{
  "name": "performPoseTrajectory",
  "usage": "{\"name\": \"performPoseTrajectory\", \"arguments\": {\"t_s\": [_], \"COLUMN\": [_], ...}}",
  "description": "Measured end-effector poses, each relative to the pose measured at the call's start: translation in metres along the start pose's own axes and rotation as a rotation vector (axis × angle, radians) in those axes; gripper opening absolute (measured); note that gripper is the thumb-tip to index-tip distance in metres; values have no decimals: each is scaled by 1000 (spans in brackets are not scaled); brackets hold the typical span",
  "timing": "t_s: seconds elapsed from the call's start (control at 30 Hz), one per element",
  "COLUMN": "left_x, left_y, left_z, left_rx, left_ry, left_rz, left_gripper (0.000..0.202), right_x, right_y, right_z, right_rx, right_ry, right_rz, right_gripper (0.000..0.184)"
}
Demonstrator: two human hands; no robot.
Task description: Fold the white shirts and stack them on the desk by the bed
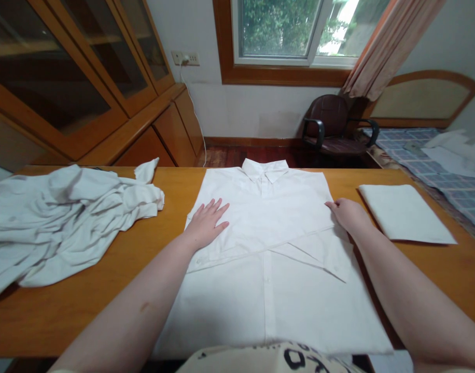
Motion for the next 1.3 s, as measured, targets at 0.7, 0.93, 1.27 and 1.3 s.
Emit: {"name": "performPoseTrajectory", "arguments": {"t_s": [0.7,0.93,1.27,1.3], "left_x": [-1,-3,-1,-1], "left_y": [2,3,-1,-1], "left_z": [0,1,2,2], "left_rx": [4,3,0,1], "left_ry": [5,11,16,17], "left_rz": [-21,-23,8,7], "left_gripper": [61,61,61,61], "right_x": [73,56,137,138], "right_y": [-17,-6,-23,-28], "right_z": [40,73,-94,-105], "right_rx": [-42,-48,-74,-33], "right_ry": [336,192,877,910], "right_rz": [-24,-36,95,91], "right_gripper": [80,77,78,78]}}
Point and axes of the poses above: each hand's wrist, its own z-axis towards the middle knuckle, its own y-axis out of the back of the hand, x = y × z, the point moved 2 cm from there along z, towards the middle knuckle, and after that the axes turned 13 degrees about -y, right-handed, at the moved point
